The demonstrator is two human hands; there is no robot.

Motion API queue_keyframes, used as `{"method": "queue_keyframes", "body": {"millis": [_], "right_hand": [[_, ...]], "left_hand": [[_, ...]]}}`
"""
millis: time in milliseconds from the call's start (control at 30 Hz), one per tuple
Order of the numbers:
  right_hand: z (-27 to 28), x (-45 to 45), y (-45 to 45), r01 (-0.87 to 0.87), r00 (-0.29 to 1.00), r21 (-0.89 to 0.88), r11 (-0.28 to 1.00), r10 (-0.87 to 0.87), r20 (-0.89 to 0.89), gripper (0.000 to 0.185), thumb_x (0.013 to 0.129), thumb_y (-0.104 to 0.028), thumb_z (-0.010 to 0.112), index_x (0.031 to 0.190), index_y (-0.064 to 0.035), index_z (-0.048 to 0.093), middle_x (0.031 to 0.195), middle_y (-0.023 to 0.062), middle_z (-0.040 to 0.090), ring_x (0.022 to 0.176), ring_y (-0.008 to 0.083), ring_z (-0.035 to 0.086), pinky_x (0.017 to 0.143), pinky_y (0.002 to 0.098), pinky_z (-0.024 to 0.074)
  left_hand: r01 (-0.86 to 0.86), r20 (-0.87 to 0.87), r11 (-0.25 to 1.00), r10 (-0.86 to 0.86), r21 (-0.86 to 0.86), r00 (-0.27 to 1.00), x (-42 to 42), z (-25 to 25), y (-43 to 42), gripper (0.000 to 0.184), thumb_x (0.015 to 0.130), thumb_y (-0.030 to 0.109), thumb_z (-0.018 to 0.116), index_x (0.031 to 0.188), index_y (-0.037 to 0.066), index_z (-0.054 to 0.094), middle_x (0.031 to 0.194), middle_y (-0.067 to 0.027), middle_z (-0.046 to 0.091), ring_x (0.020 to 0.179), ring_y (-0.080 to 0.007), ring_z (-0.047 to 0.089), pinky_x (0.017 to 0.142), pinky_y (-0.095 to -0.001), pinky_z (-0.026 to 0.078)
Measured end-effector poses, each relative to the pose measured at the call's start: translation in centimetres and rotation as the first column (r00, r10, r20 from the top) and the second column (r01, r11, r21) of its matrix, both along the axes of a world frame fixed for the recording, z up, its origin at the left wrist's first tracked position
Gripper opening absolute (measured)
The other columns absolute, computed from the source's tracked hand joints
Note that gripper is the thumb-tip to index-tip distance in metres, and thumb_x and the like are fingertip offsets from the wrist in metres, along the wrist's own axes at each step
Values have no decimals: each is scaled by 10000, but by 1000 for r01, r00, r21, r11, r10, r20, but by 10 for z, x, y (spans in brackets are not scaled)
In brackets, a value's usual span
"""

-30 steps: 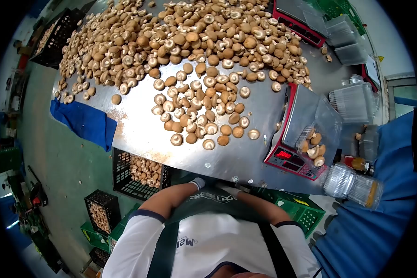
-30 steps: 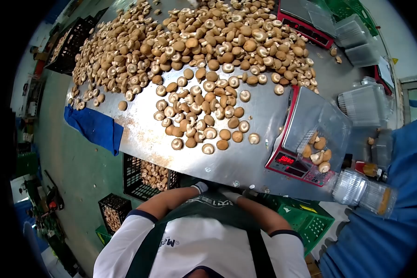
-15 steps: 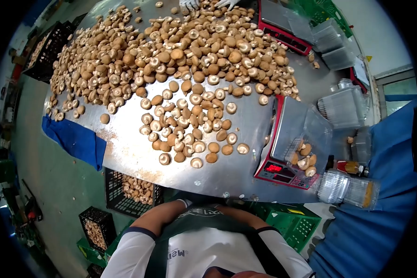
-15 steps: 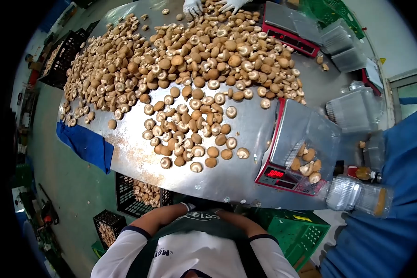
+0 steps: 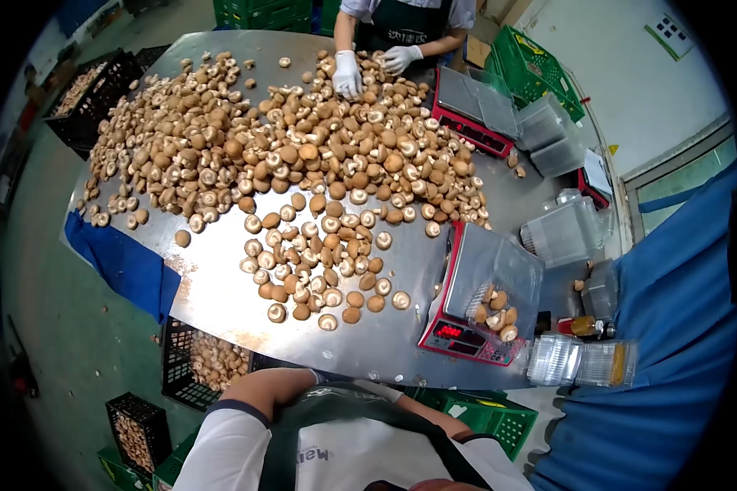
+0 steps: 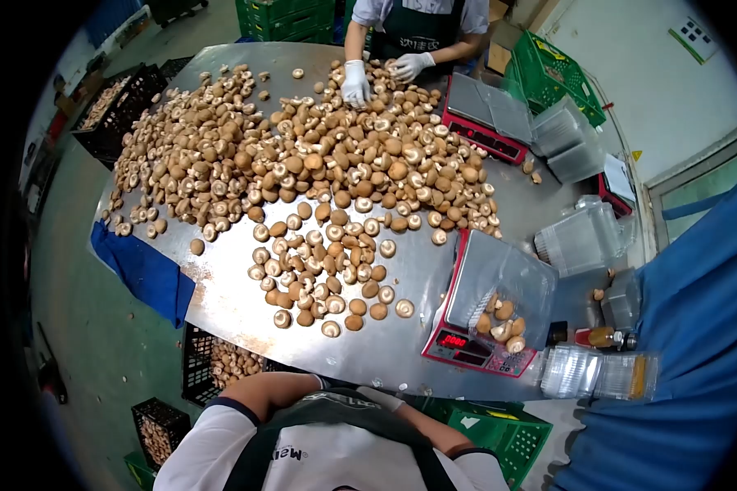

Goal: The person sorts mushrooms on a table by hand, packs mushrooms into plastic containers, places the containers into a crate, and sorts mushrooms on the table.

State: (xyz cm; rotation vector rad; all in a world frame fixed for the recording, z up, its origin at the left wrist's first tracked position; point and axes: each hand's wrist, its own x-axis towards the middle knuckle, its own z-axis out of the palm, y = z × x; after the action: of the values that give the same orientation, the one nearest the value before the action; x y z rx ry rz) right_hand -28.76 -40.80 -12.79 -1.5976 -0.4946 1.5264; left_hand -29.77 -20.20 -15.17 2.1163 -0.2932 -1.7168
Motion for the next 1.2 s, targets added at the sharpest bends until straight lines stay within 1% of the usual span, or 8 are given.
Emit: {"method": "queue_keyframes", "body": {"millis": [267,667,700,767,800,867,1000,1200], "right_hand": [[59,29,6,90,962,11,996,-84,-259,478,1055,-325,439,1403,-6,512,1373,142,580,1327,229,481,1128,298,321],[111,46,35,-238,917,-148,960,273,290,384,1021,-297,465,1260,-31,602,1212,236,648,1116,355,626,968,378,455],[118,48,33,-258,894,-180,949,305,327,372,1019,-291,465,1253,-40,610,1207,233,651,1113,354,627,967,378,456],[102,43,18,-171,858,-162,972,228,461,326,1007,-263,472,1204,-59,633,1158,243,652,1064,389,638,914,421,484],[98,46,12,-228,785,-133,964,263,560,325,1010,-265,475,1191,-45,632,1137,240,657,1051,400,639,900,427,494],[151,58,20,104,870,-26,994,-78,486,334,1007,-277,508,1188,-30,642,1135,231,665,1044,380,642,927,421,490],[164,76,24,424,845,-58,904,-372,385,346,992,-190,561,1302,-43,609,1178,157,696,1064,223,673,941,312,491],[160,86,38,439,808,54,897,-420,413,332,1002,-143,557,1304,-11,598,1174,121,701,1076,165,662,941,285,491]], "left_hand": [[37,16,999,-37,-25,999,9,18,-1,404,943,270,547,1250,31,656,1251,-208,653,1162,-336,622,1005,-410,457],[149,150,983,-132,-107,980,29,120,58,368,913,209,564,1218,34,672,1199,-226,665,1151,-363,620,980,-421,475],[132,483,917,72,-376,873,7,88,76,323,895,182,574,1151,27,697,1113,-212,693,1066,-361,655,932,-421,504],[156,373,881,25,-447,928,39,168,95,280,901,134,550,1120,26,688,1046,-161,719,903,-311,693,824,-384,547],[-602,-286,633,536,-487,795,36,170,104,215,954,122,547,1097,28,676,893,-106,708,719,-213,665,655,-316,540],[-886,-665,178,601,-429,443,48,196,124,249,1009,167,522,1170,9,627,882,-80,692,733,-142,671,642,-240,544],[-822,-752,-379,654,-424,86,52,219,141,311,1046,233,472,1217,-4,579,1008,-115,675,887,-178,661,711,-274,569],[-650,-936,-714,351,-261,-11,32,214,160,535,1059,364,401,1422,-28,384,1440,-235,457,1340,-339,476,1062,-449,463]]}}
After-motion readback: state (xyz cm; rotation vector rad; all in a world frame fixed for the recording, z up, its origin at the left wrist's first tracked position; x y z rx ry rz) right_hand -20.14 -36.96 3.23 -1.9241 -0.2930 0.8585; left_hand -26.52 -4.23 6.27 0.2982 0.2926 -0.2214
